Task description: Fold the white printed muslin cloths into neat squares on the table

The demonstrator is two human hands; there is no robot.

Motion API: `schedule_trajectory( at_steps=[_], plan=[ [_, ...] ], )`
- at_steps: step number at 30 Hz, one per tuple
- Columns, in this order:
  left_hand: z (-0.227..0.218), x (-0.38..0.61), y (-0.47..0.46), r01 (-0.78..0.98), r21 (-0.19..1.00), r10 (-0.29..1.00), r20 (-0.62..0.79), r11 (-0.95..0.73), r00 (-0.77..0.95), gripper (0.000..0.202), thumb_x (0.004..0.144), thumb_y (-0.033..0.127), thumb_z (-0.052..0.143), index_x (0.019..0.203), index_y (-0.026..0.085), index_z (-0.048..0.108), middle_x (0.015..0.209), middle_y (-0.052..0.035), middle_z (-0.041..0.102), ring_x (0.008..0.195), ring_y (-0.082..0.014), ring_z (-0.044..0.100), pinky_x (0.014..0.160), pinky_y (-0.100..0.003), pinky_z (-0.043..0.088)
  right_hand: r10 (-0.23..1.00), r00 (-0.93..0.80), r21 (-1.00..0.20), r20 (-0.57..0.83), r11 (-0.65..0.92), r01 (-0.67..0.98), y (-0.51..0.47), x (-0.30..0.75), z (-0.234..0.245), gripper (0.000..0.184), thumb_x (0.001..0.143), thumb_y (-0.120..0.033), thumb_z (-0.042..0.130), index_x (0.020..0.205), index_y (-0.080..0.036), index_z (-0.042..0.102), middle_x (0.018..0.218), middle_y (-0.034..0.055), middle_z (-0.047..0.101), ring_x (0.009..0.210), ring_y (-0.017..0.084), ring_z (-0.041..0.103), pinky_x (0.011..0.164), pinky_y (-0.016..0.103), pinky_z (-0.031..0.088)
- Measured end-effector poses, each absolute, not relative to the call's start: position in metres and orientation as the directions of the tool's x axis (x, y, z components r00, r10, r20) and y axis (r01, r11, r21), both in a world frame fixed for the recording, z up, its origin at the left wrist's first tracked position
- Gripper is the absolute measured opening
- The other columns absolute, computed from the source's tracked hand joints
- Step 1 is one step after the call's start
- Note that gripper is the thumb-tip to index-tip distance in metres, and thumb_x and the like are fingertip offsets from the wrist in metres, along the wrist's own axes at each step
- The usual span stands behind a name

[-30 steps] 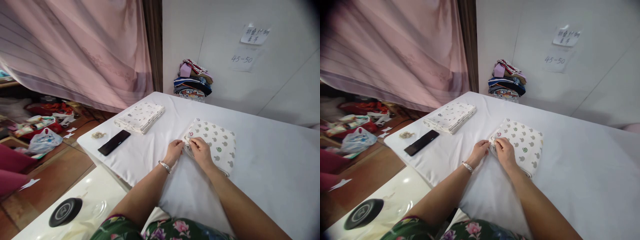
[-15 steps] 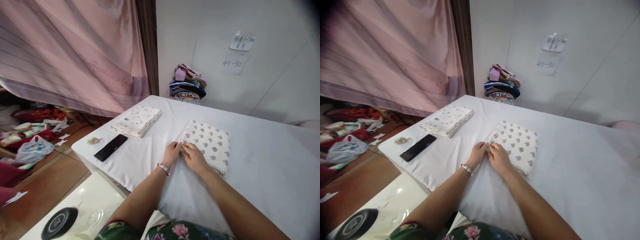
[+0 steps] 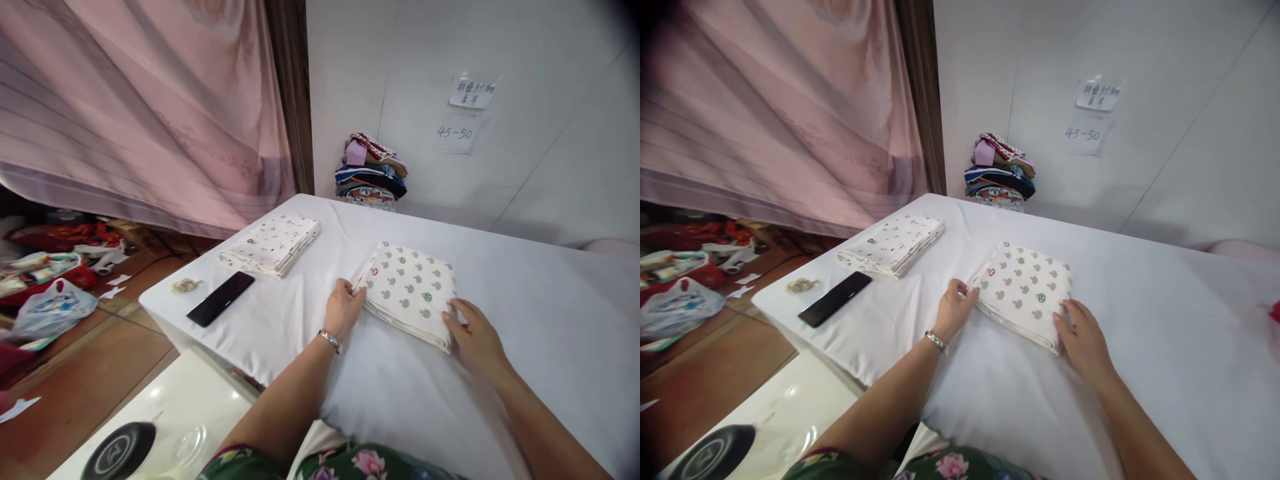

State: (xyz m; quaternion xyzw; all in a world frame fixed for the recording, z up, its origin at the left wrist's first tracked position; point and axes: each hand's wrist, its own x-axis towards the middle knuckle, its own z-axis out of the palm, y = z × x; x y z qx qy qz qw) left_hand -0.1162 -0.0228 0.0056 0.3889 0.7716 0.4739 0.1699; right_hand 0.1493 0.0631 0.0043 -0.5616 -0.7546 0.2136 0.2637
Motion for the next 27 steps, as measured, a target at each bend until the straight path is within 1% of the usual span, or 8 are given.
schedule_trajectory(
  at_steps=[4,7,10,14,17,19,21,27],
  plan=[
    [0.004,-0.116,-0.024,0.486,0.848,0.777,0.154,0.213,-0.61,0.021,0.077,0.04,0.055,0.082,0.021,0.05,0.073,0.0015,0.054,0.059,-0.0119,0.049,0.06,-0.025,0.036,0.993,-0.085,-0.83,-0.083,-0.021,0.557,0.066,0.149,0.0,0.069,0.074,-0.054,0.055,0.133,-0.022,0.041,0.123,0.01,0.054,0.096,0.024,0.059,0.078,0.034,0.05],
    [0.002,-0.116,-0.022,0.513,0.846,0.775,0.223,0.147,-0.591,0.018,0.076,0.037,0.055,0.078,0.02,0.051,0.082,-0.0002,0.053,0.062,-0.0113,0.049,0.064,-0.026,0.038,0.99,-0.058,-0.886,-0.132,-0.091,0.455,0.071,0.146,-0.001,0.075,0.072,-0.055,0.058,0.136,-0.022,0.037,0.124,0.0126,0.053,0.09,0.024,0.062,0.067,0.03,0.053],
    [0.004,-0.116,-0.02,0.497,0.861,0.773,0.243,0.106,-0.586,0.018,0.076,0.036,0.054,0.07,0.019,0.051,0.082,-0.0003,0.052,0.062,-0.0105,0.048,0.064,-0.025,0.039,0.993,-0.054,-0.88,-0.108,-0.07,0.47,0.074,0.146,-0.005,0.074,0.069,-0.055,0.06,0.133,-0.023,0.042,0.122,0.0114,0.054,0.09,0.024,0.061,0.065,0.03,0.053],
    [0.003,-0.117,-0.018,0.415,0.908,0.764,0.222,0.065,-0.605,0.019,0.076,0.033,0.052,0.064,0.019,0.048,0.068,0.0025,0.05,0.061,-0.0102,0.047,0.061,-0.023,0.038,0.995,-0.063,-0.872,-0.08,-0.039,0.487,0.074,0.147,-0.01,0.076,0.068,-0.054,0.061,0.133,-0.023,0.041,0.12,0.01,0.056,0.087,0.022,0.061,0.064,0.029,0.052],
    [-0.002,-0.12,-0.014,0.286,0.953,0.761,0.108,0.105,-0.64,0.014,0.074,0.03,0.052,0.066,0.019,0.05,0.061,0.0041,0.049,0.056,-0.0095,0.046,0.056,-0.022,0.036,0.994,-0.06,-0.856,-0.088,-0.045,0.515,0.079,0.149,-0.011,0.08,0.067,-0.055,0.061,0.136,-0.023,0.036,0.119,0.0111,0.056,0.081,0.022,0.062,0.062,0.03,0.052],
    [-0.005,-0.122,-0.011,0.186,0.973,0.753,0.021,0.136,-0.657,0.008,0.07,0.025,0.054,0.074,0.018,0.052,0.065,0.0035,0.053,0.055,-0.0087,0.047,0.054,-0.021,0.036,0.993,-0.046,-0.845,-0.108,-0.068,0.531,0.086,0.148,-0.011,0.083,0.066,-0.057,0.061,0.138,-0.024,0.034,0.118,0.0119,0.056,0.078,0.022,0.062,0.061,0.032,0.051],
    [-0.006,-0.123,-0.01,0.123,0.983,0.75,-0.02,0.134,-0.661,0.013,0.068,0.023,0.055,0.08,0.017,0.053,0.069,0.0027,0.056,0.055,-0.0083,0.049,0.053,-0.021,0.038,0.99,-0.033,-0.828,-0.135,-0.094,0.552,0.095,0.147,-0.01,0.086,0.065,-0.058,0.061,0.138,-0.024,0.032,0.115,0.0127,0.057,0.077,0.023,0.062,0.062,0.033,0.051],
    [0.002,-0.118,-0.01,0.04,0.996,0.802,0.084,-0.075,-0.592,0.015,0.07,0.029,0.057,0.078,0.017,0.054,0.064,0.0034,0.056,0.055,-0.0079,0.05,0.056,-0.02,0.041,0.983,-0.093,-0.806,-0.157,-0.073,0.587,0.111,0.137,-0.006,0.088,0.063,-0.057,0.065,0.137,-0.022,0.033,0.094,0.008,0.062,0.075,0.022,0.062,0.068,0.035,0.049]
  ],
)
